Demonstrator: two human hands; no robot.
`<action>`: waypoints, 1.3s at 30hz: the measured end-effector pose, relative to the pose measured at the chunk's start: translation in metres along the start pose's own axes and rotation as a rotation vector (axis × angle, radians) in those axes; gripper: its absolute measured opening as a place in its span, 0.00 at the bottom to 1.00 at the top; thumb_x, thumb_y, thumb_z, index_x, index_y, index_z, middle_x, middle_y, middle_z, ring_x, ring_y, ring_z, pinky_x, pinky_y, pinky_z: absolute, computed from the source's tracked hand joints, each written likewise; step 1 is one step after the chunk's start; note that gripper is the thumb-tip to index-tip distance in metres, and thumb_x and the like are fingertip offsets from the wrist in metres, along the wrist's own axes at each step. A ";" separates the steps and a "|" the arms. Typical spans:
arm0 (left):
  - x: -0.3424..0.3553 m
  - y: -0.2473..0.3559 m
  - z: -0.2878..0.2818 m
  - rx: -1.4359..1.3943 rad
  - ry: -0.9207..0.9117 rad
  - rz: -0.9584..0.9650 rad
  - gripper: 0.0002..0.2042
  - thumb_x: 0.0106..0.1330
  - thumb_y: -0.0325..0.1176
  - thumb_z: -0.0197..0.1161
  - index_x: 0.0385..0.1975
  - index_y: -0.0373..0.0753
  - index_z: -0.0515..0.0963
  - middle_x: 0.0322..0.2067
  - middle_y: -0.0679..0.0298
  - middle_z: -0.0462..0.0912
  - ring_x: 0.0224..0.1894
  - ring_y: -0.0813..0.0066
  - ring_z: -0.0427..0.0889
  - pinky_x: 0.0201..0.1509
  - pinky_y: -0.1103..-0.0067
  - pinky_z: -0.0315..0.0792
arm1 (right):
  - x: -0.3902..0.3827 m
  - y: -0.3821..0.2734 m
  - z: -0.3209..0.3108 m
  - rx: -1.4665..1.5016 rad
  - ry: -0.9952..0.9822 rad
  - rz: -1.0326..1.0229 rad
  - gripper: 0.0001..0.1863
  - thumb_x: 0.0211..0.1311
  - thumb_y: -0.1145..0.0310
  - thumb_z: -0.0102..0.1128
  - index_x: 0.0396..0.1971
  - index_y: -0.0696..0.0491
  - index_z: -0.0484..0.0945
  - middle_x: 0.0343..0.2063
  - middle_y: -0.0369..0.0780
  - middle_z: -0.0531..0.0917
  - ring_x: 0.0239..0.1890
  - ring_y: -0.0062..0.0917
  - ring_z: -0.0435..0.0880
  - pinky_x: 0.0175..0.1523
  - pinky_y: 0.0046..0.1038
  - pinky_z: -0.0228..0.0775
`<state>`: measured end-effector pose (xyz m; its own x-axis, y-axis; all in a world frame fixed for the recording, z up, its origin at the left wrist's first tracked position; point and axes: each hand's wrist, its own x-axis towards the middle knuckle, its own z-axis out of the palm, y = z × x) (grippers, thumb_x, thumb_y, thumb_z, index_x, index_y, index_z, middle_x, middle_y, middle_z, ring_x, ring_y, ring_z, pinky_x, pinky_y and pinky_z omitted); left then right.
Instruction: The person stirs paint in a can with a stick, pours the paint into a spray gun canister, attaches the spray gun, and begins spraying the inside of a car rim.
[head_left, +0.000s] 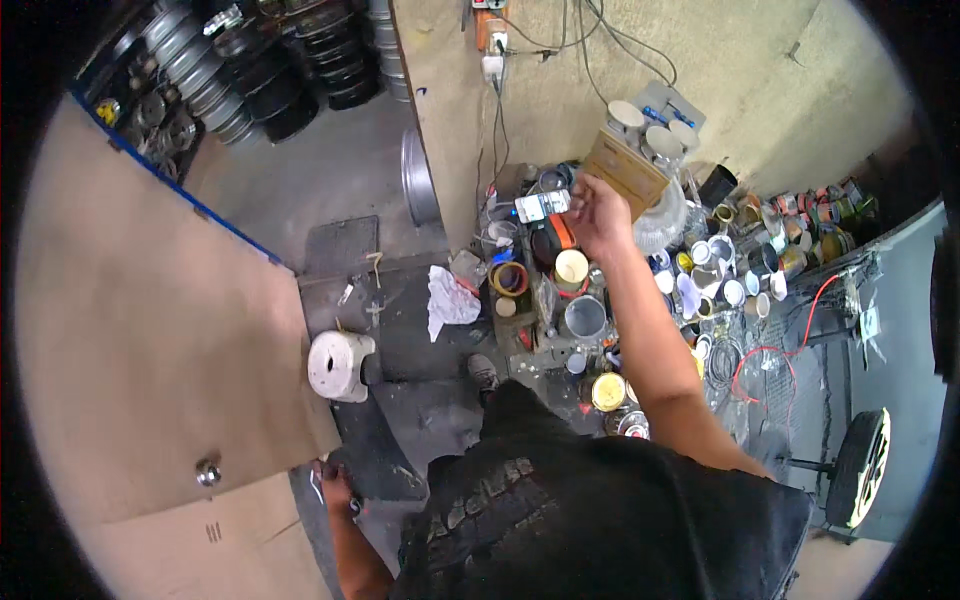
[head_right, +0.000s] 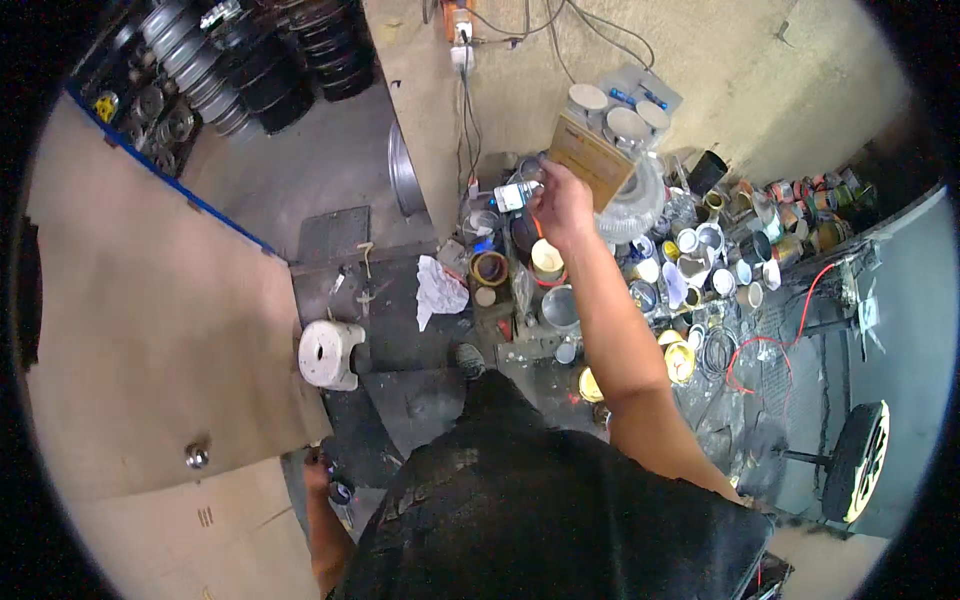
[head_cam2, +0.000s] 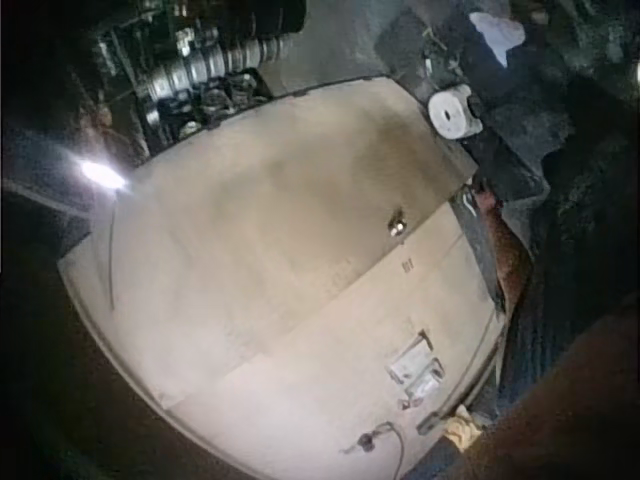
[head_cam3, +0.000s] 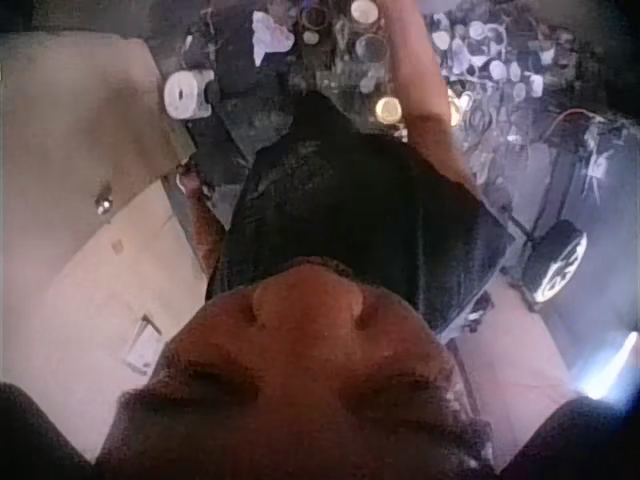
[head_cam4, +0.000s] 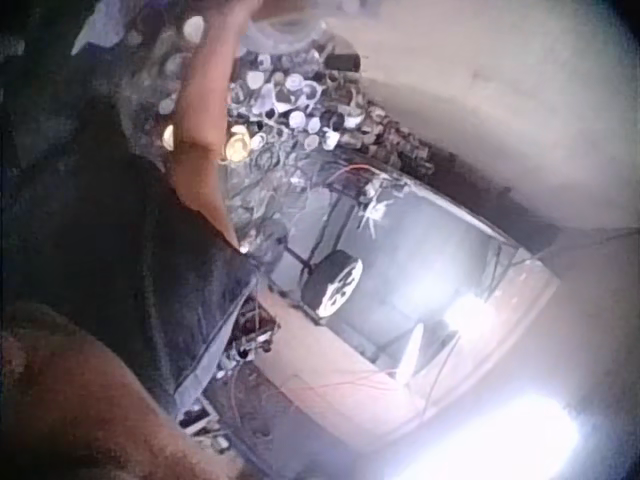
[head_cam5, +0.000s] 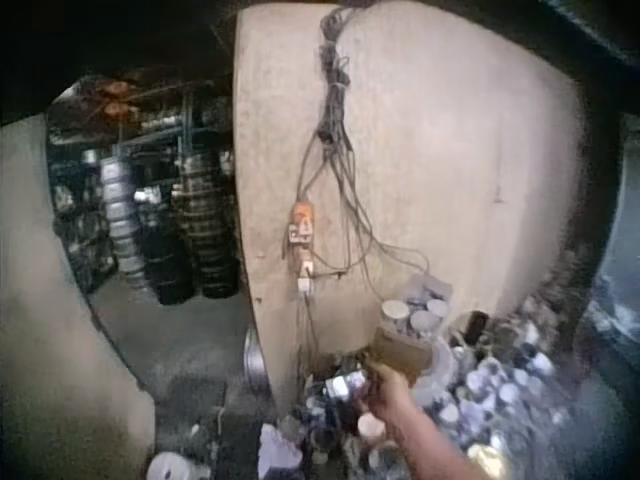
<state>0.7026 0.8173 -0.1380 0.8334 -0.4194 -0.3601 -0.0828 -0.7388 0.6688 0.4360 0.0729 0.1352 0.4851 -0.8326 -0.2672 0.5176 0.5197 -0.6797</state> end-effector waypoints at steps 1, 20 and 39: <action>0.011 0.031 0.019 -0.054 0.036 -0.009 0.15 0.74 0.33 0.57 0.53 0.30 0.78 0.38 0.56 0.85 0.40 0.61 0.82 0.47 0.69 0.76 | -0.041 -0.007 0.055 -0.227 -0.131 -0.252 0.11 0.70 0.69 0.56 0.46 0.58 0.78 0.24 0.32 0.78 0.28 0.14 0.76 0.30 0.21 0.65; 0.139 0.079 0.049 0.295 -0.664 -0.058 0.15 0.73 0.33 0.56 0.54 0.34 0.78 0.39 0.56 0.86 0.39 0.67 0.84 0.40 0.72 0.76 | 0.006 0.021 0.029 0.026 0.334 -0.049 0.06 0.70 0.65 0.60 0.37 0.51 0.76 0.19 0.31 0.74 0.15 0.16 0.67 0.20 0.20 0.55; 0.421 0.169 0.028 0.501 -1.036 0.249 0.09 0.71 0.31 0.60 0.42 0.32 0.82 0.30 0.58 0.86 0.27 0.75 0.82 0.30 0.77 0.75 | -0.233 0.349 0.036 -1.202 0.123 0.321 0.20 0.65 0.56 0.63 0.50 0.53 0.82 0.44 0.47 0.87 0.48 0.45 0.86 0.53 0.43 0.77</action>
<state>1.0243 0.5006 -0.1950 -0.0590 -0.6395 -0.7665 -0.5787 -0.6037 0.5483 0.5285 0.4552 -0.0153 0.3679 -0.7467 -0.5541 -0.6141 0.2523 -0.7478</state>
